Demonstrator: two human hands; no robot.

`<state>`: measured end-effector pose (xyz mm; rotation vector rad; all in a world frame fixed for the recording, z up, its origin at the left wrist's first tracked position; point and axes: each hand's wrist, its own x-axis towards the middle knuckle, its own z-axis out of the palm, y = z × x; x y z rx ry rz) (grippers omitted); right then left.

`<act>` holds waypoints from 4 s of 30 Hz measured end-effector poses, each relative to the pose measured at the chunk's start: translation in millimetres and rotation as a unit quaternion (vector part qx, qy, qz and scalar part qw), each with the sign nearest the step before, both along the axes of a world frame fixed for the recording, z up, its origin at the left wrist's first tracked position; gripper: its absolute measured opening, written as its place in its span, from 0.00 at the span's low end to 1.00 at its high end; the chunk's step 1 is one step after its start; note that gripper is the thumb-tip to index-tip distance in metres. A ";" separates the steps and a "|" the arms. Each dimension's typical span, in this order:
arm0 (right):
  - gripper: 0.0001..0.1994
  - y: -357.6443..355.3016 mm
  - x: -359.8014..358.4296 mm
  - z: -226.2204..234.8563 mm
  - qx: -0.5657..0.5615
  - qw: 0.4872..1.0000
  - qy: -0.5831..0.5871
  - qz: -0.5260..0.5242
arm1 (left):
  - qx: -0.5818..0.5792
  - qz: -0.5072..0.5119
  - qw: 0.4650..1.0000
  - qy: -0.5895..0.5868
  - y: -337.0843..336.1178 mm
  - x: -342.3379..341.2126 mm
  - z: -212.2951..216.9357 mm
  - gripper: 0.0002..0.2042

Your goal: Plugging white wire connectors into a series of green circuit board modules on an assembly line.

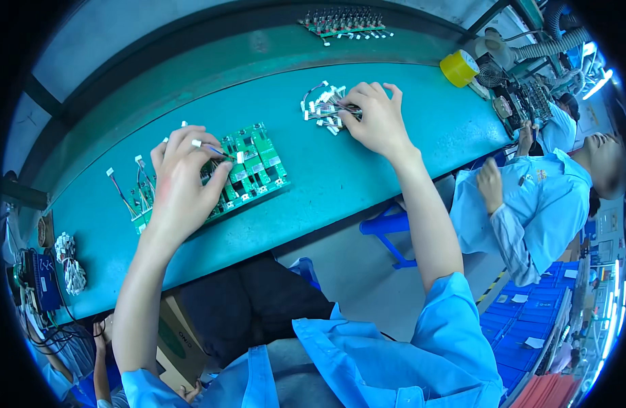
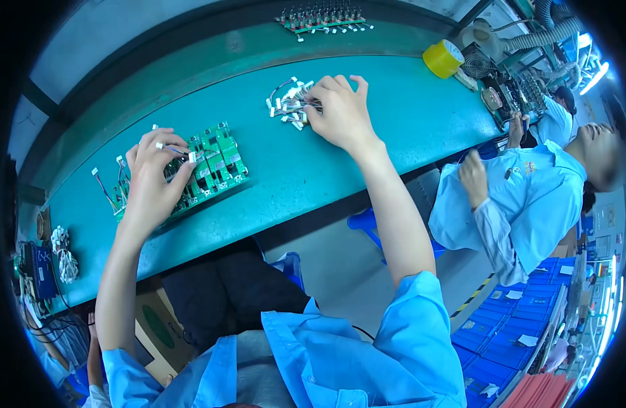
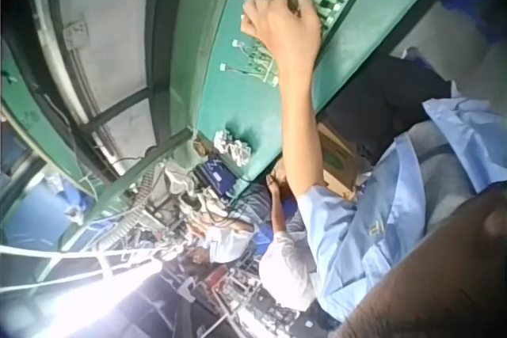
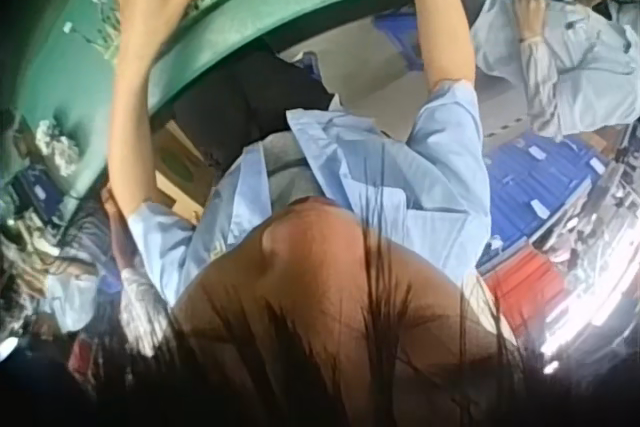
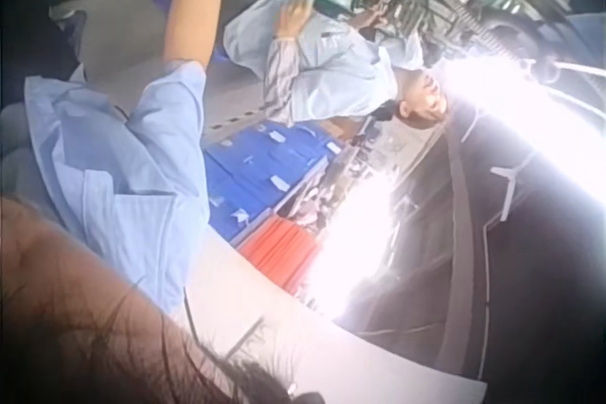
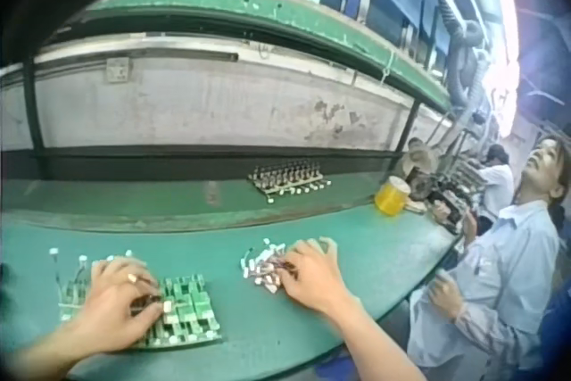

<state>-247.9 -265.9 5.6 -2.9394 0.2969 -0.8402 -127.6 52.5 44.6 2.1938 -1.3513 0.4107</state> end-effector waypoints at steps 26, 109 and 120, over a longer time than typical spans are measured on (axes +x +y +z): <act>0.03 61.0 -43.6 79.8 0.385 0.867 0.010 0.318 | -0.092 -0.137 0.973 0.159 0.1 -37.4 30.1 0.22; 0.05 107.0 25.1 14.3 0.082 0.952 -0.058 0.288 | -0.091 -0.090 0.992 0.007 39.3 -89.2 -78.1 0.05; 0.04 96.9 25.6 29.7 0.012 0.963 0.047 0.265 | -0.093 -0.088 0.992 0.002 35.2 -90.8 -75.4 0.05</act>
